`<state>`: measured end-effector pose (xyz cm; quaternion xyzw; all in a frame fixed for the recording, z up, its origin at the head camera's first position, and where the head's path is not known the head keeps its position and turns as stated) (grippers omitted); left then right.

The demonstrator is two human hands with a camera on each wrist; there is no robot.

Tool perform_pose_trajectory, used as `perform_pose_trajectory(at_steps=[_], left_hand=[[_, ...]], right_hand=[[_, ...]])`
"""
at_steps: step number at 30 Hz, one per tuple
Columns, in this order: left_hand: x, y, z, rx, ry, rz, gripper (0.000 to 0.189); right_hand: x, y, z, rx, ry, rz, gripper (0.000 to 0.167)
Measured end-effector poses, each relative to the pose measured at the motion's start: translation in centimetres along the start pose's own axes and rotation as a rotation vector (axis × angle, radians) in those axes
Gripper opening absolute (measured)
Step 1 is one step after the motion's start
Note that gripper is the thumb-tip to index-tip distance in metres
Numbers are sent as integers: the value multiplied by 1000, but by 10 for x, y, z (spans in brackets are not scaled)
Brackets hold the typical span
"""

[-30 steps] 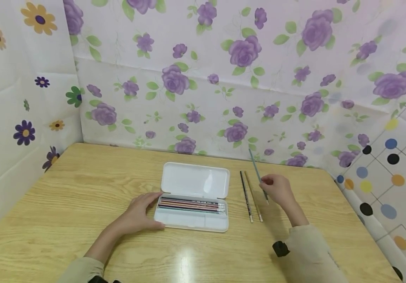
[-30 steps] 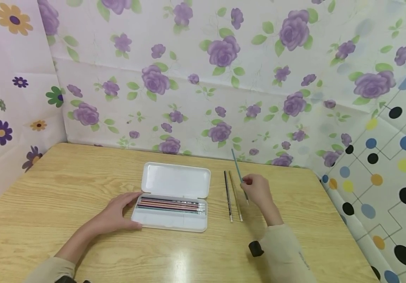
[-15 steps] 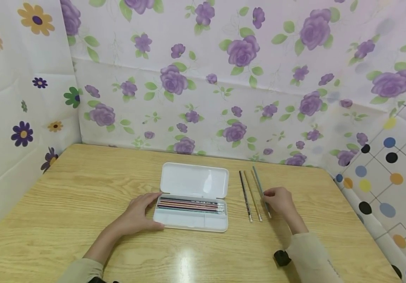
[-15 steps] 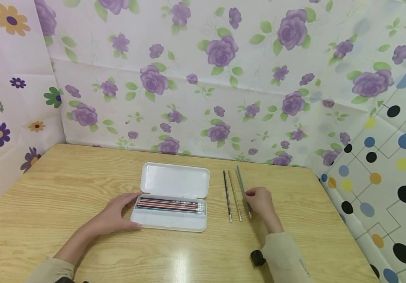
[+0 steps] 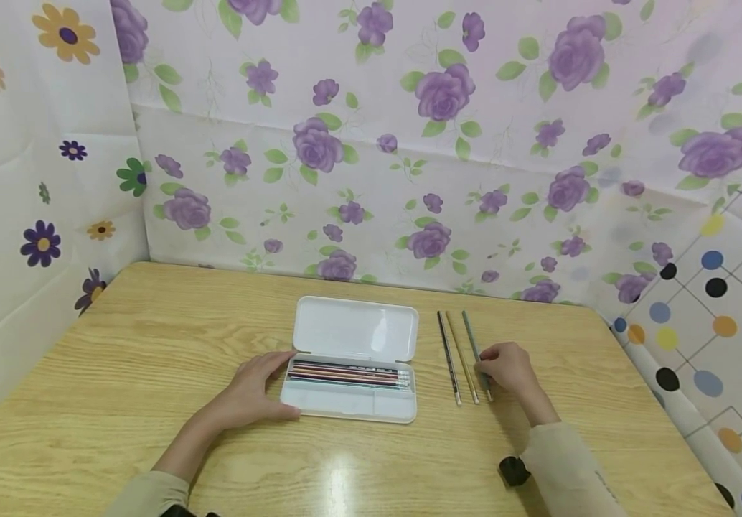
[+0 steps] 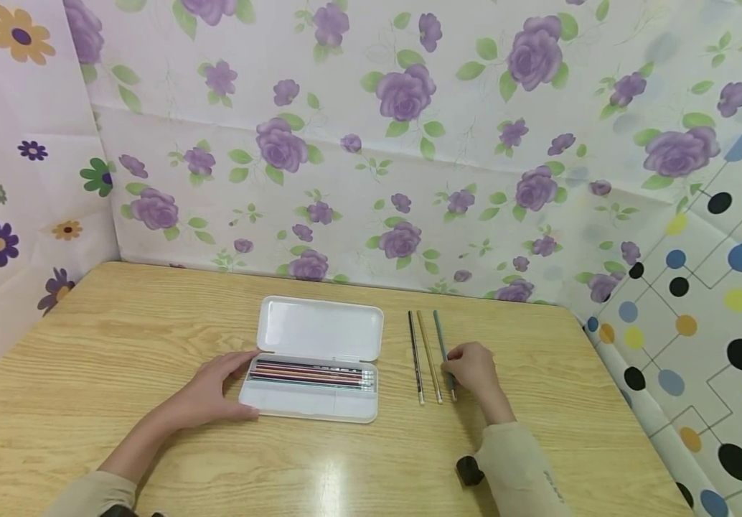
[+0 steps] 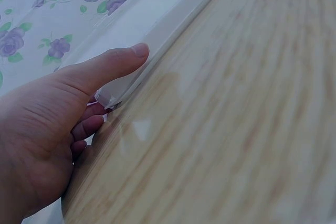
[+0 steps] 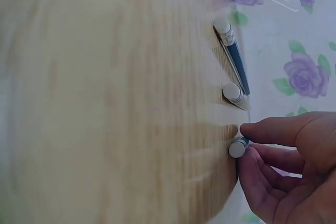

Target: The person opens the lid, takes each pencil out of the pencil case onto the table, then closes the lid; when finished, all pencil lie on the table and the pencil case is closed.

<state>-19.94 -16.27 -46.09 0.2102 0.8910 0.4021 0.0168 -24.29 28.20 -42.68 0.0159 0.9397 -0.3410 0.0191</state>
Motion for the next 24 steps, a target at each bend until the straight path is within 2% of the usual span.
perform_pose_trajectory(at_steps=[4,13,20,24], left_hand=[[0,0,-1,0,2,-4,98],[-3,0,2,-12,-5,2,98],[-3,0,3,-13,-14,-2,99],[1,0,0,-16,-8,8,98]], right_hand=[[0,-3,-1,-29,-16,-14,21],[-2,-13,-15,-180,-103,-59,31],[-2,-26,-16,-161,-74,-116,33],[-3,-46,-10,-188,-57,-182,31]])
Point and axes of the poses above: each hand's wrist, its own x-axis towards the middle knuckle, its own z-axis out of the palm, y = z × x, the point moved 1 cm from there along x, towards the middle knuckle, and after that the axes turned 1 degree about z, right-handed, at the moved point
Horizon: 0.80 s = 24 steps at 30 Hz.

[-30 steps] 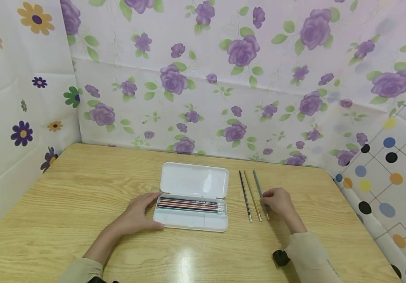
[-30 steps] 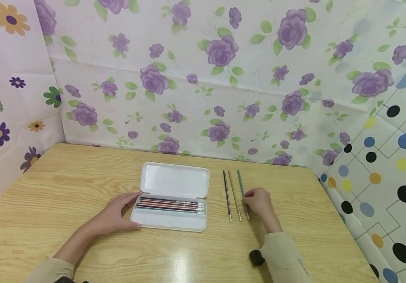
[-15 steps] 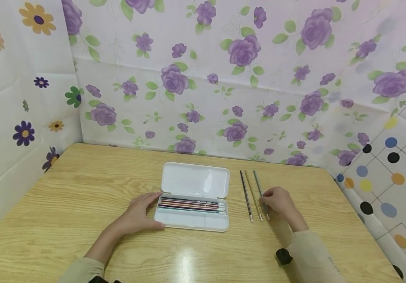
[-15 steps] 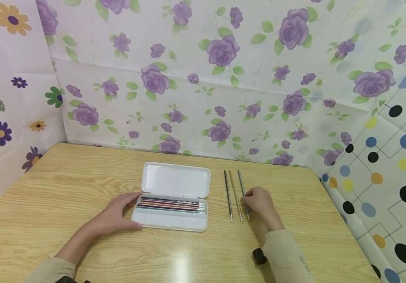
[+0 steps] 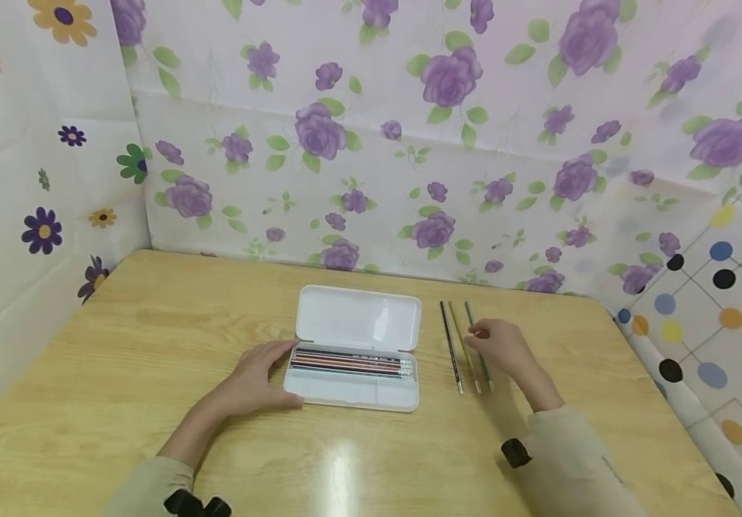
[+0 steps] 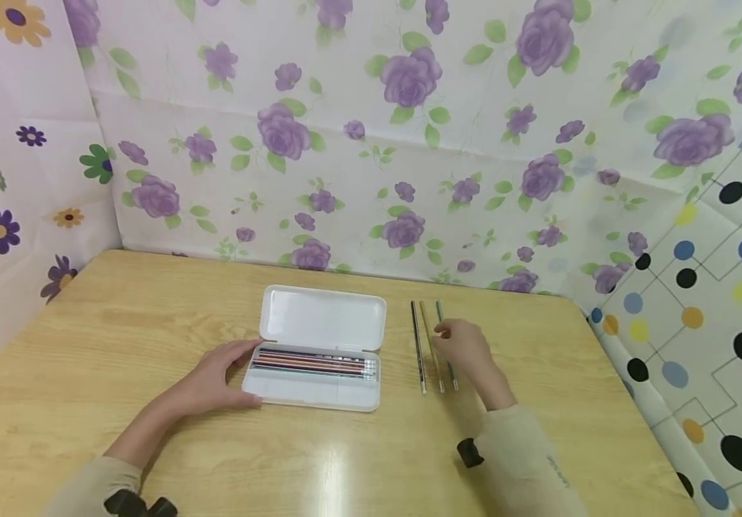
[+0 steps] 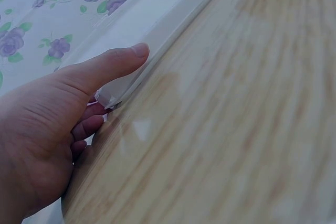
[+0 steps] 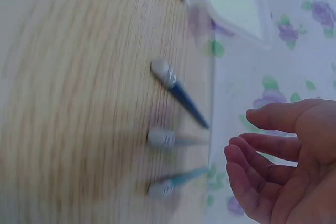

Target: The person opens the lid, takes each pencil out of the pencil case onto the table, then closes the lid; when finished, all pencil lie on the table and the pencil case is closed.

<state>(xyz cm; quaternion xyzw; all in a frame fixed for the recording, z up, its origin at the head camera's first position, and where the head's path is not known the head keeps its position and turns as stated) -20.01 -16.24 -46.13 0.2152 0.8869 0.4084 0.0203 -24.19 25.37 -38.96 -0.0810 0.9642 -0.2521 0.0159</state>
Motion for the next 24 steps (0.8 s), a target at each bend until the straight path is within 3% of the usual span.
perform_pose_trajectory(at_steps=[6,15,24], left_hand=[[4,0,-4,-8,0,-11,100],[4,-1,-4,-7,-4,-14,100],[4,-1,-2,-11,-14,-23,101]], right_hand=[[4,-40,10,3,-30,-121,25],[9,-80,41,99,-121,-309,19],[12,-100,68,105,-220,-369,14]])
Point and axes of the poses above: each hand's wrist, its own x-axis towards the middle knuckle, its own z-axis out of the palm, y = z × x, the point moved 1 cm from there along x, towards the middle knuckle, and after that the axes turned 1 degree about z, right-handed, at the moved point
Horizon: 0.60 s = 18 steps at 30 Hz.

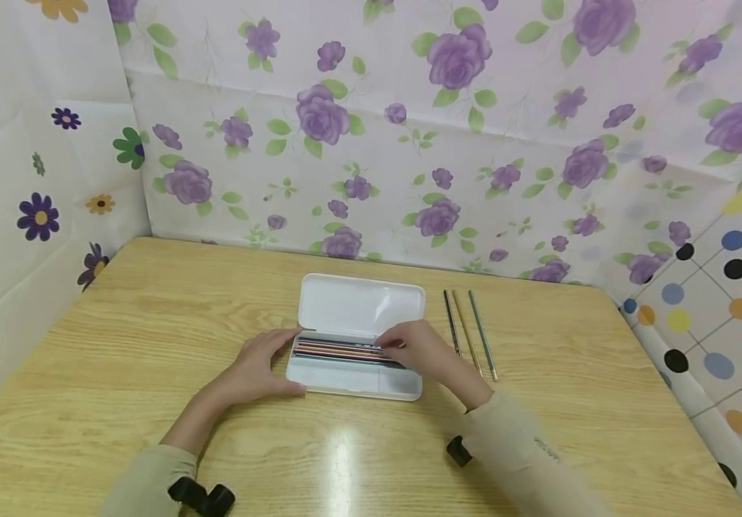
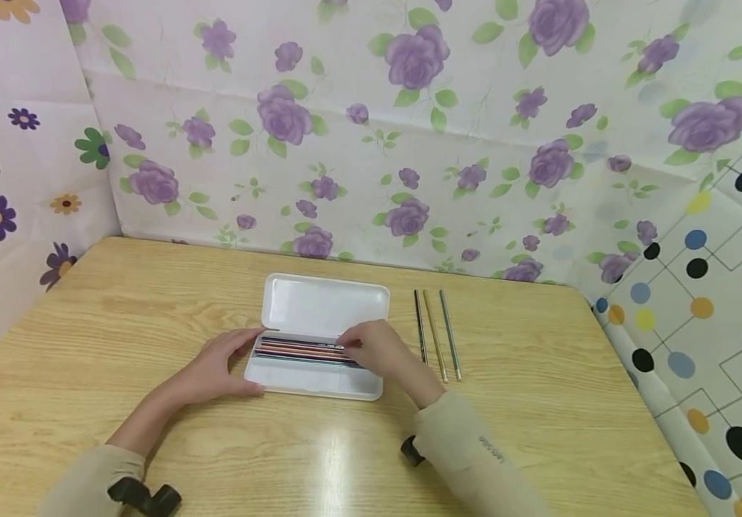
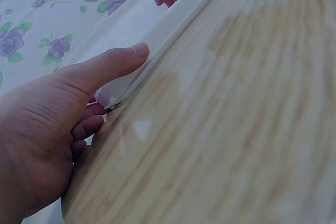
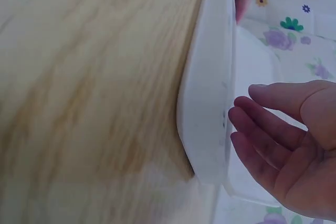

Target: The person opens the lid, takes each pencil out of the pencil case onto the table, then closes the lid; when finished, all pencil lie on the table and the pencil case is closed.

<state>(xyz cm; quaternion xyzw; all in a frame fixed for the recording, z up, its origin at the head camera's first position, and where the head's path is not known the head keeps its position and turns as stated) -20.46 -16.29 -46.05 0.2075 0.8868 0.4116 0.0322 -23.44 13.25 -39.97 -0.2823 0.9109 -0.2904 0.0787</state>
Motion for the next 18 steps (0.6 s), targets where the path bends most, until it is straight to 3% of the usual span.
perform_pose_trajectory(at_steps=[9,18], left_hand=[[1,2,-2,5,-6,-2,101],[-1,2,0,1,-7,5,100]], right_hand=[[3,-2,11,-43,-57,-35,13],[6,2,15,-9,-119,4,13]])
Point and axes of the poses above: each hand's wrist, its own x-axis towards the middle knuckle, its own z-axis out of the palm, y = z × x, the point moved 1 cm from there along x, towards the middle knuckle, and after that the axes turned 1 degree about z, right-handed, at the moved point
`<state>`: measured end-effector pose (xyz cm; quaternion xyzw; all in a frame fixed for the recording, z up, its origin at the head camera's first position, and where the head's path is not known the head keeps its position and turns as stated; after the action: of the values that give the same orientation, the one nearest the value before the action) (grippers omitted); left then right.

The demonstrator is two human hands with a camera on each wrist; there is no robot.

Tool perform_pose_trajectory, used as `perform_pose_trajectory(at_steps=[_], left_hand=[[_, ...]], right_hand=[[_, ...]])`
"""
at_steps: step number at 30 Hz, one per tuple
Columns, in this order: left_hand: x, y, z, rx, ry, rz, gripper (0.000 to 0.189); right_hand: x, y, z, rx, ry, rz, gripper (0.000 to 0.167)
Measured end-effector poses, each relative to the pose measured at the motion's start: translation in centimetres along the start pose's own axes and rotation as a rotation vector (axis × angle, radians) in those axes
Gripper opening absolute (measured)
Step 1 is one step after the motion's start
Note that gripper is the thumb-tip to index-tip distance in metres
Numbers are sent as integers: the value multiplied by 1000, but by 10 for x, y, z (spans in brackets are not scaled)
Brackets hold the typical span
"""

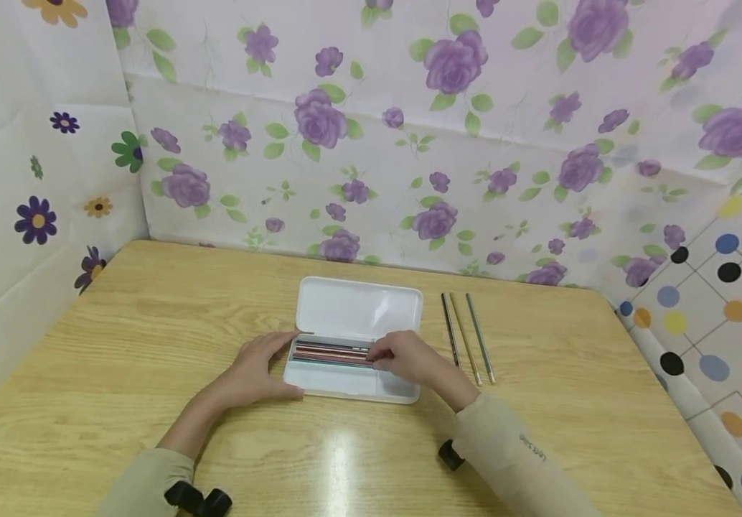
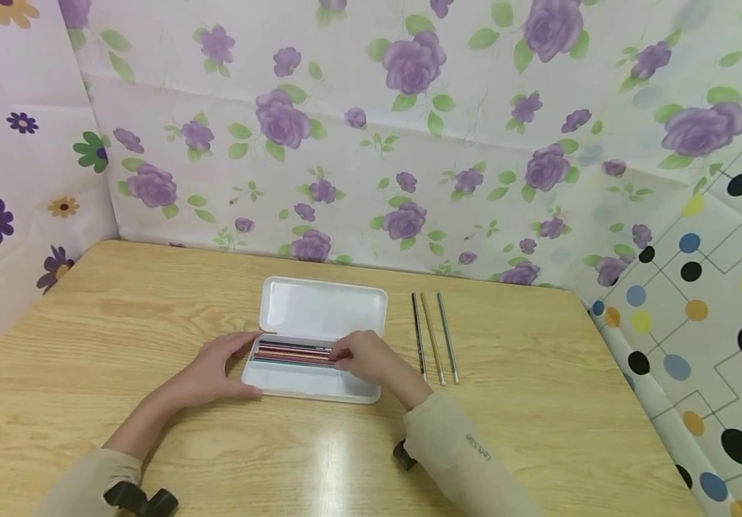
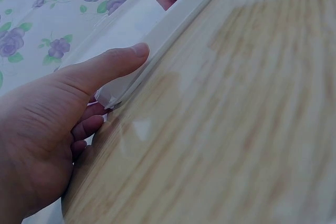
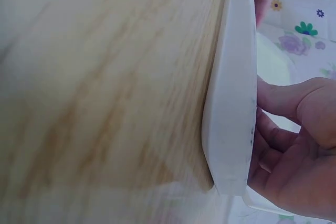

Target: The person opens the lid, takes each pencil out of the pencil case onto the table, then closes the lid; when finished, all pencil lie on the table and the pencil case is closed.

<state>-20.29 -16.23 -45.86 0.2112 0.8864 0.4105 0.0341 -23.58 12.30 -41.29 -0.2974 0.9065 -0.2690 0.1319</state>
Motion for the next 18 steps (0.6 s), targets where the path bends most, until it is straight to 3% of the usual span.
perform_pose_trajectory(at_steps=[12,18], left_hand=[[-1,-1,1,4,11,2,99],[-1,-1,1,2,18,6,99]], right_hand=[[0,-5,2,-100,-20,-44,12],[-3,-10,2,-180,30,-55,18]])
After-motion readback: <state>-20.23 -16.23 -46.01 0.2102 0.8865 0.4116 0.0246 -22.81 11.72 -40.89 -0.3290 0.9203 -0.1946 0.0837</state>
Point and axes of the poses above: each hand's wrist, its own x-axis towards the middle knuckle, its own z-axis out of the palm, y = z × x, the point moved 1 cm from there along x, towards the middle knuckle, and after that the axes turned 1 degree about z, right-handed, at the moved point
